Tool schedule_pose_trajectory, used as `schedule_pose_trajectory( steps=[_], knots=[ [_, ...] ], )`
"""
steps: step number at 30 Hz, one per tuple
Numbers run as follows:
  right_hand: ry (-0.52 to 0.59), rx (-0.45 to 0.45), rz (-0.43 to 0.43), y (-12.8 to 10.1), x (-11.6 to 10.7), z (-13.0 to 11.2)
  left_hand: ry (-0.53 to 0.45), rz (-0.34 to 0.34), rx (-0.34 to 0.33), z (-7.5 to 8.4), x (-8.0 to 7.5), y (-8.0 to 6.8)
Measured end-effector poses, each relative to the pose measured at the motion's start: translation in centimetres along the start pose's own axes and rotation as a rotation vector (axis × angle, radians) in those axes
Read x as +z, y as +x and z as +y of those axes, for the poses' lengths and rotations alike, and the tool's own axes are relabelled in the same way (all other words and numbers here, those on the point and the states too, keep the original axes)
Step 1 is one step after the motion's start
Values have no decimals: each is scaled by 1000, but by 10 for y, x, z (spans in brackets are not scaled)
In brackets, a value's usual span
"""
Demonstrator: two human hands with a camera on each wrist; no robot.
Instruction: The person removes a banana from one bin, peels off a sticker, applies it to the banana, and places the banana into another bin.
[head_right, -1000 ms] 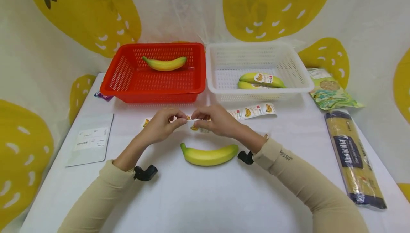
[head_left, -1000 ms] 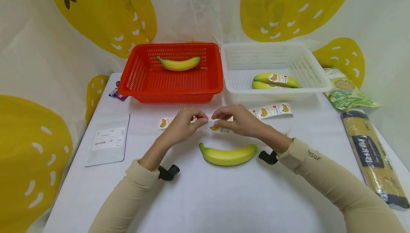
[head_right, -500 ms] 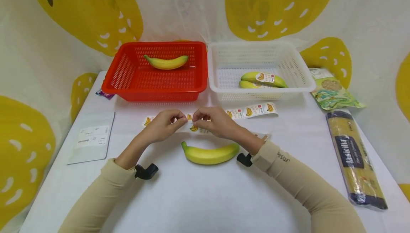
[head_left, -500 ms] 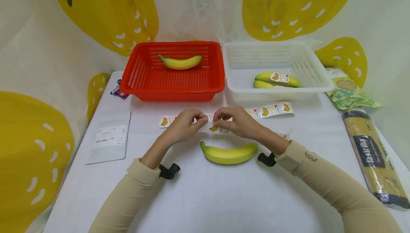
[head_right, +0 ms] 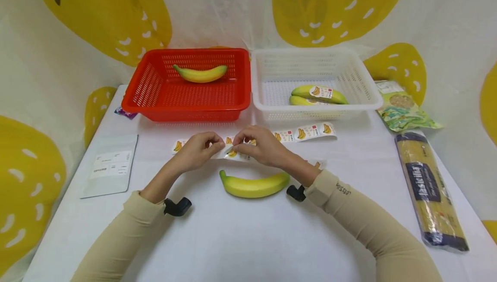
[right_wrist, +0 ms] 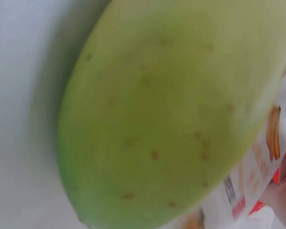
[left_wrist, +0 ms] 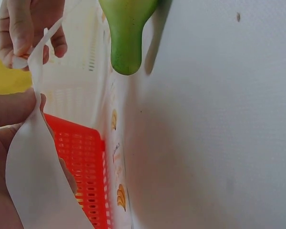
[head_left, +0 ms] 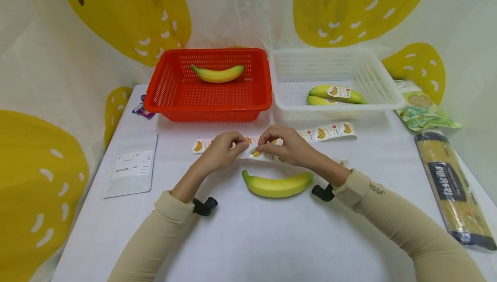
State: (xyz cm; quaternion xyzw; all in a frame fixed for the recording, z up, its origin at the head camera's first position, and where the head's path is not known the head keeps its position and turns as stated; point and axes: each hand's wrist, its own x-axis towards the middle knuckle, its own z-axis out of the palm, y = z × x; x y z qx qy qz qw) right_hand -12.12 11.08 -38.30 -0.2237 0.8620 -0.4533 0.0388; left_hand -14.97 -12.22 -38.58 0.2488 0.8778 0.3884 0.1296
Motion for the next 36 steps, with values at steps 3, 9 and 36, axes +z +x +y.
schedule_pose_trajectory(
  steps=[3,9,36],
  knots=[
    [43,45,-5,-2,-2,0,-7,6,-10,-1,1,1],
    [152,96,32,-2,-7,2,-2,25,-39,-1,2,1],
    [623,161,188,-7,-18,6,129,133,-75,-22,4,-6]
  ],
)
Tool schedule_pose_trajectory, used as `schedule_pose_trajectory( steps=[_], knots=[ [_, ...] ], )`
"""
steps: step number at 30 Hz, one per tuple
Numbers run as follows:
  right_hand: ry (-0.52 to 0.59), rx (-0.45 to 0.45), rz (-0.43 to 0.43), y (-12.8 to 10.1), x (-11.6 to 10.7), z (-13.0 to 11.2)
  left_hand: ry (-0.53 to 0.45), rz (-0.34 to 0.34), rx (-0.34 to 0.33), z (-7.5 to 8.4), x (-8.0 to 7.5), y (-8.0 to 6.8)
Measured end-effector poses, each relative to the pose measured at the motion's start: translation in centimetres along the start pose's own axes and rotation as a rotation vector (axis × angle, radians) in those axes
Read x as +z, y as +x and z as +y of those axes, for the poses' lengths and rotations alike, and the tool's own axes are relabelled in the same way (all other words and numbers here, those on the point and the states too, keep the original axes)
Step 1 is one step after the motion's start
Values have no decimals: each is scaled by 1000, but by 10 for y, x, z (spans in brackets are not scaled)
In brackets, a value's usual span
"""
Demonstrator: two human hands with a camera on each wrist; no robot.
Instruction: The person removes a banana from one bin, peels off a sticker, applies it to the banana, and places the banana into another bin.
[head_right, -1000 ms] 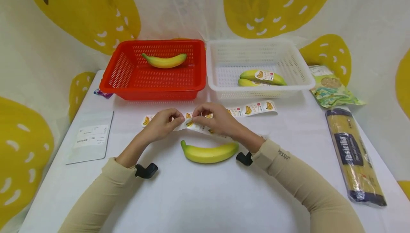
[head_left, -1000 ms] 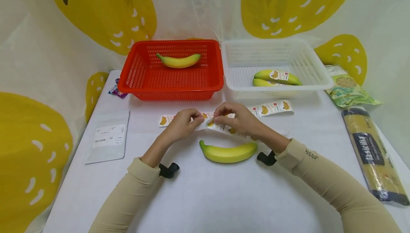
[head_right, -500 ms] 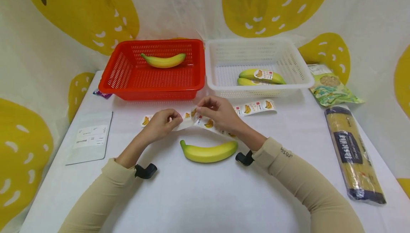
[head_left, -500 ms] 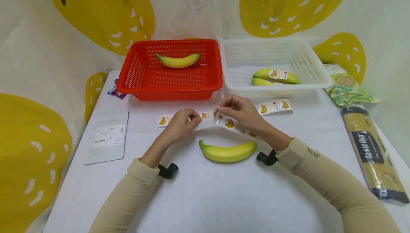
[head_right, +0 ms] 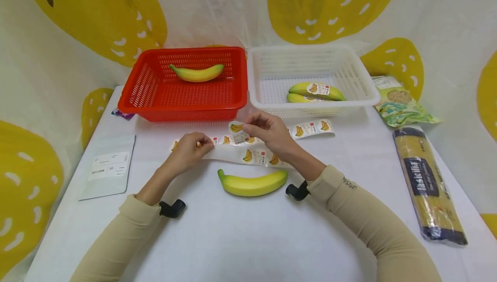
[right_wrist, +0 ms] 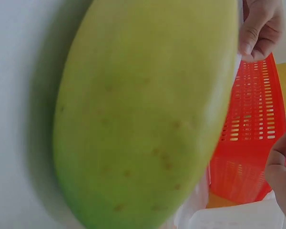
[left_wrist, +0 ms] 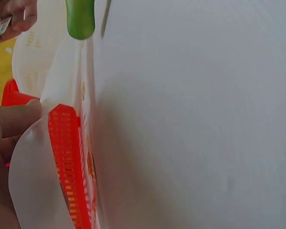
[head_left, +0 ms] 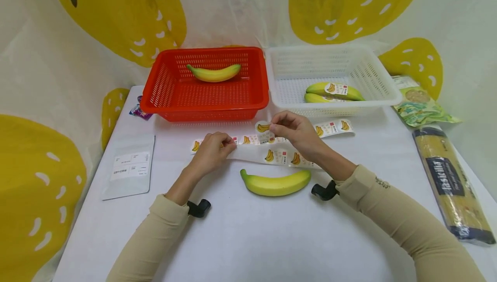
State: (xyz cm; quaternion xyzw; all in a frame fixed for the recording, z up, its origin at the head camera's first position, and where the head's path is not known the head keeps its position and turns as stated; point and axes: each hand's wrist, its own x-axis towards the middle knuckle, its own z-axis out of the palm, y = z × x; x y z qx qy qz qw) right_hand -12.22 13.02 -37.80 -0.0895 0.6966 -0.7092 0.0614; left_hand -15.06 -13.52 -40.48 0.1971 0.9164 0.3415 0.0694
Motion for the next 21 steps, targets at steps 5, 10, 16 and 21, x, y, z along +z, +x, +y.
schedule_pose_trajectory(
  steps=[5,10,16,21],
  knots=[
    [-23,21,-10,0,-4,4,121,14,10,-5,-2,-2],
    [-41,34,-25,-2,-6,5,209,39,24,-7,-3,-3],
    [-78,63,-25,-4,-6,3,162,55,62,-2,-8,-2],
    [-123,100,-39,-7,-6,0,4,98,128,21,-17,3]
  ],
)
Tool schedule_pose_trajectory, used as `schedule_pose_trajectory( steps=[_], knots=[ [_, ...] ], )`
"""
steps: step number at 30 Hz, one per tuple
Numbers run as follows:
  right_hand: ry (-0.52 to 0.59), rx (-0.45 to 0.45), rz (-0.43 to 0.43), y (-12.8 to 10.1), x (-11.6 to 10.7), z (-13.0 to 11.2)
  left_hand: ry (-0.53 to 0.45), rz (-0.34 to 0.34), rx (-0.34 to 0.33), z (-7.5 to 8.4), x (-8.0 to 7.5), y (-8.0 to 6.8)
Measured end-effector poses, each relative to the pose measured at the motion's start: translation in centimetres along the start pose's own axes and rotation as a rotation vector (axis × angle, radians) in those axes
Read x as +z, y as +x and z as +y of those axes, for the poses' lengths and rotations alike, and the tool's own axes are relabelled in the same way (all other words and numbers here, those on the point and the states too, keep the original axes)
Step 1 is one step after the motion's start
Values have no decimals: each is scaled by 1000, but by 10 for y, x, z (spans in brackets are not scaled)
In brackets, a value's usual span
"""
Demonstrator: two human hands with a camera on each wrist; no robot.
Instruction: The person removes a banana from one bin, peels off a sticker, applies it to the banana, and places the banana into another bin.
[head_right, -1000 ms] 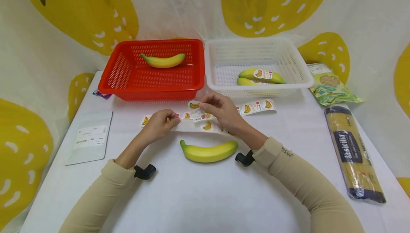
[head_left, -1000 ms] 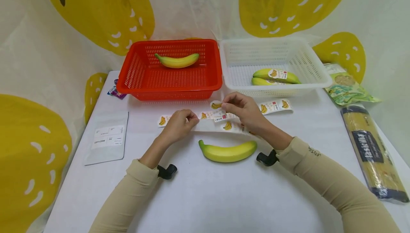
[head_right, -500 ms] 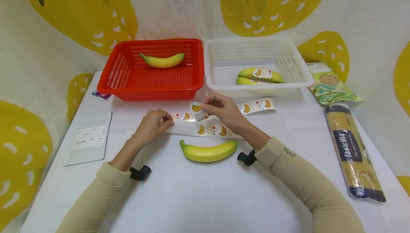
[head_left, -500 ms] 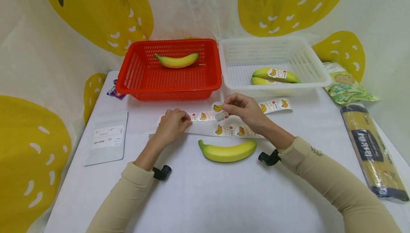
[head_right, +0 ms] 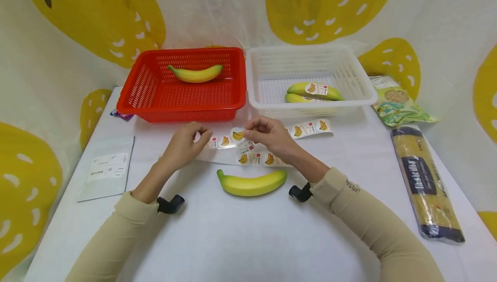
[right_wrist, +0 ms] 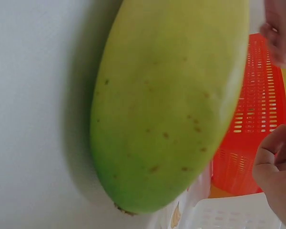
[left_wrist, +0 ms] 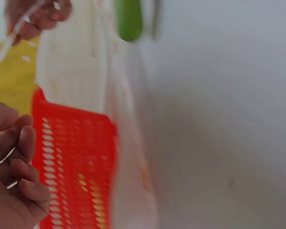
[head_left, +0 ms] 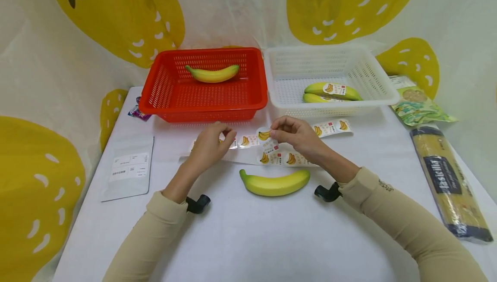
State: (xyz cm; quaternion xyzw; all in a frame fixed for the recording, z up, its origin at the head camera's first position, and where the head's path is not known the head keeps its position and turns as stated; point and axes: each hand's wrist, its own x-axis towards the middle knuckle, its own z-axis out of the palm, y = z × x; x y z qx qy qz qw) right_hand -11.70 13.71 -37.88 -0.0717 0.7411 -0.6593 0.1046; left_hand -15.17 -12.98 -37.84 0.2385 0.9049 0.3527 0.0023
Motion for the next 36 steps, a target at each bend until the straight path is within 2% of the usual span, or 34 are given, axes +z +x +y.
schedule_pose_trajectory(
  steps=[3,7,11,15,21,25,27,29,32,36],
  knots=[
    [-31,0,-24,-2,1,-1,-84,-8,59,20,-4,6],
    [-67,-15,-54,-5,1,-2,-121,-107,120,42,-5,12],
    [-81,-30,-70,-9,2,-2,-107,-179,142,51,0,16],
    [-95,-35,-73,-13,3,-3,-114,-193,144,52,4,16],
    [-84,-33,14,-19,-2,-4,-199,-206,117,52,7,11],
    [-72,-3,111,-24,-11,-4,-255,-193,63,52,5,6],
    [-96,22,124,-27,-17,-3,-293,-181,27,51,5,3],
    [-149,49,98,-31,-21,-1,-345,-169,-4,50,5,2],
    [-231,70,10,-39,-23,0,-436,-146,-26,49,7,-1],
    [-277,42,-88,-47,-19,-1,-536,-128,-32,51,11,-4]
  ],
)
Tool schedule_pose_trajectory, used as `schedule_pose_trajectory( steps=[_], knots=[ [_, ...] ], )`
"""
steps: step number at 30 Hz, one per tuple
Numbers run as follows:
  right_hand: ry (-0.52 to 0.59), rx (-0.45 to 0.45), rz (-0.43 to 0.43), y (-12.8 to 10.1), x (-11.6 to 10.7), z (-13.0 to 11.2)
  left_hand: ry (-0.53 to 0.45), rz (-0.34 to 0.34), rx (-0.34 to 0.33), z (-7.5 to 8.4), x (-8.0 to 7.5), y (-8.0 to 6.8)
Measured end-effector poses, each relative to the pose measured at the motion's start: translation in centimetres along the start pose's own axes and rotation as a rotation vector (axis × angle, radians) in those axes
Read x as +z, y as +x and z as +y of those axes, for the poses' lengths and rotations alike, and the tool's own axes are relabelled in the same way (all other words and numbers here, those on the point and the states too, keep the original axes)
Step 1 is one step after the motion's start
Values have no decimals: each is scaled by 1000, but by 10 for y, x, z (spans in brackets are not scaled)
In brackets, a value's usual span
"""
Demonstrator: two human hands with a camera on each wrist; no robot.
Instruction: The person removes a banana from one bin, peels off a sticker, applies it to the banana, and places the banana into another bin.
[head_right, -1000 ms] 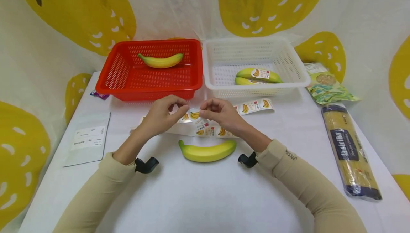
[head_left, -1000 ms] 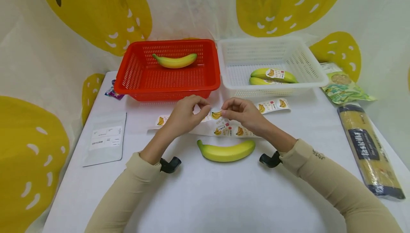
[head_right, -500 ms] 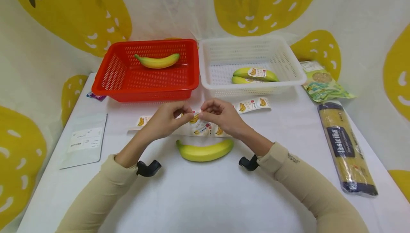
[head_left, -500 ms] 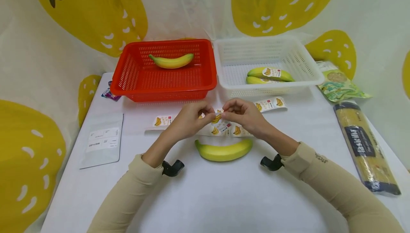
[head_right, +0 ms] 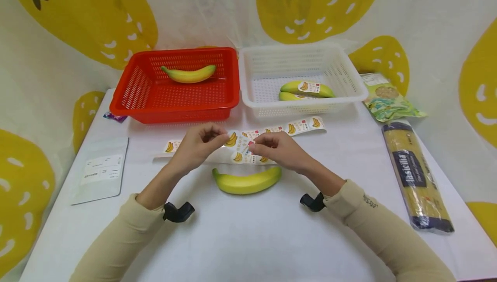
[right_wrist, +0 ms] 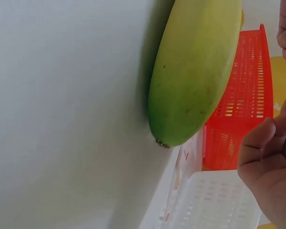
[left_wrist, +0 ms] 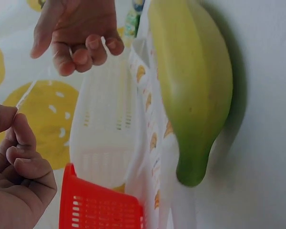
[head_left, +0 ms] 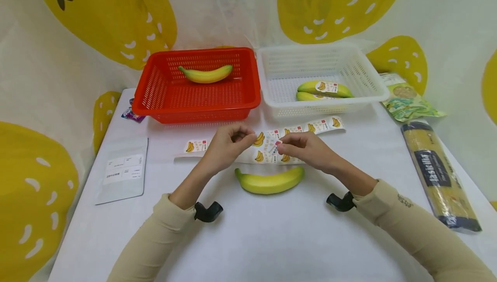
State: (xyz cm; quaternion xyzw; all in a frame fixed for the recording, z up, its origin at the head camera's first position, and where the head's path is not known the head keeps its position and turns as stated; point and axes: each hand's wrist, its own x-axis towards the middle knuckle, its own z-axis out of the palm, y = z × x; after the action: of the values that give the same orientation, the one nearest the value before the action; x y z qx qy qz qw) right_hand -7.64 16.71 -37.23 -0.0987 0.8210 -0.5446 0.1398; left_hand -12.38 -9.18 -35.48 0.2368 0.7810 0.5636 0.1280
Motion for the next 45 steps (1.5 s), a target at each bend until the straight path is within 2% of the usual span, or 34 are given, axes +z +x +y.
schedule_pose_trajectory(
  steps=[4,9,17,22,26,38,45],
  knots=[
    [-9,-31,-16,-3,3,-2,-33,5,-22,0,6,-5],
    [-26,-8,1,-8,5,-1,-29,-4,-99,-2,11,-13],
    [-226,3,-10,-19,12,5,64,-123,-180,-16,19,-23],
    [-354,-16,-14,-22,18,13,146,-150,-179,-26,28,-27],
    [-393,-6,-25,-22,22,15,229,-155,-165,-29,34,-29],
    [-461,-69,-29,-23,27,14,325,-150,-125,-27,37,-37],
    [-544,-84,-8,-22,32,16,431,-165,-120,-21,40,-39]
  ],
)
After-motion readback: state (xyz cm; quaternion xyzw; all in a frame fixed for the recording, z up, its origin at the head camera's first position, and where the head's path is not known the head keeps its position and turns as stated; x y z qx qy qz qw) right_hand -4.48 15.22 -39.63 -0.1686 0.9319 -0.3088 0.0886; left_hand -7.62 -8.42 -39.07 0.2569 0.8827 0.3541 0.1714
